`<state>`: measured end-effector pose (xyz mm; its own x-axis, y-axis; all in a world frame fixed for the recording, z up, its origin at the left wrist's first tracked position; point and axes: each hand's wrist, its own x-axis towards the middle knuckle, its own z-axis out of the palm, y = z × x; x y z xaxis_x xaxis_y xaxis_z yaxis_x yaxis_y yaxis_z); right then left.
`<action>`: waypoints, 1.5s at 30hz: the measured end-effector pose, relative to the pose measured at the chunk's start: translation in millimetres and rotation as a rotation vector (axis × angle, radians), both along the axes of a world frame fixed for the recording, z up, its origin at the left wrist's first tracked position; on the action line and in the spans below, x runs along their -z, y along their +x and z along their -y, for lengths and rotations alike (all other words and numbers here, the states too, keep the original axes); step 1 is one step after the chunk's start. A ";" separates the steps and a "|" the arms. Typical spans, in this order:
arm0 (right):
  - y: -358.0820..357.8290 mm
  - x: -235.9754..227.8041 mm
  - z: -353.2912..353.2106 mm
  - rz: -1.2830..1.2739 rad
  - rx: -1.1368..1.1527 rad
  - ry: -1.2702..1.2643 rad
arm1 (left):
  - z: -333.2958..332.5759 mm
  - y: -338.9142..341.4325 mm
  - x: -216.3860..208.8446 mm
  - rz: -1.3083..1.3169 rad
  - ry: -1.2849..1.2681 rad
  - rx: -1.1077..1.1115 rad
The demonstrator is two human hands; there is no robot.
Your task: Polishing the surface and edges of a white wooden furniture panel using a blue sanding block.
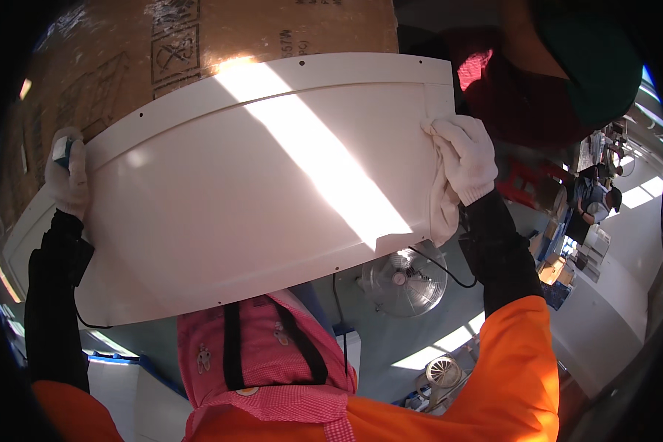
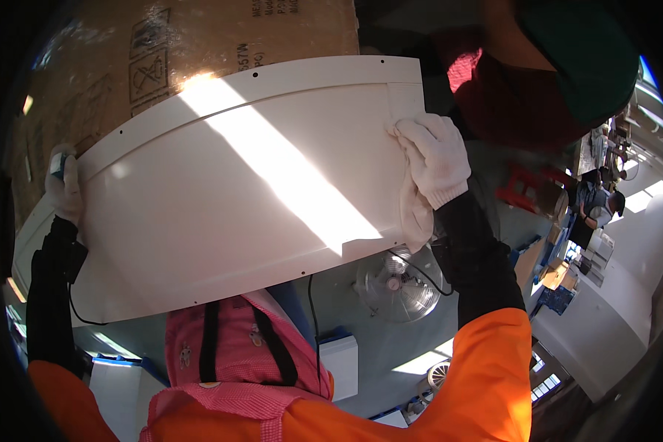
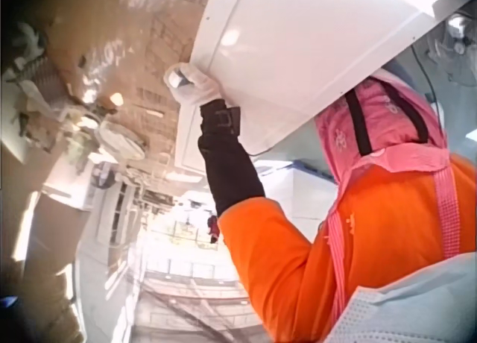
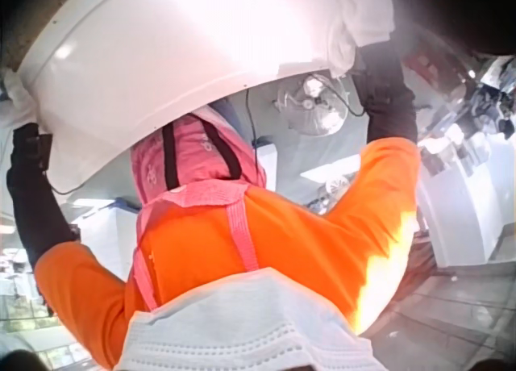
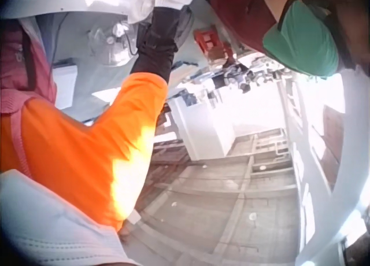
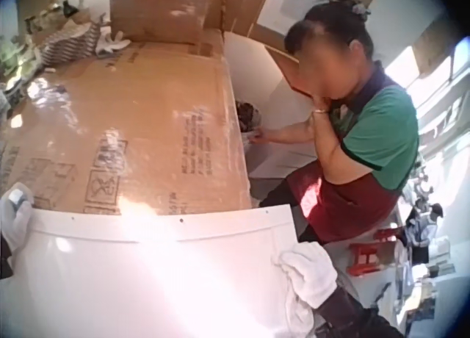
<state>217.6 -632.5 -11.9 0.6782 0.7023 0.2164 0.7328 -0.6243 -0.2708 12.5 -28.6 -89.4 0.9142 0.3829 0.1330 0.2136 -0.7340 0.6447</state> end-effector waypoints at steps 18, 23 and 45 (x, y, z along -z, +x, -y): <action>-123.7 -13.8 54.3 -0.154 0.173 -0.137 | -54.9 -4.2 26.2 -0.077 0.036 0.094; -146.4 -17.5 69.1 -0.163 0.179 -0.120 | -45.8 -5.1 25.7 -0.060 -0.010 0.021; -101.0 -11.5 37.4 -0.097 0.242 -0.168 | -41.9 -3.3 12.9 -0.076 0.036 0.110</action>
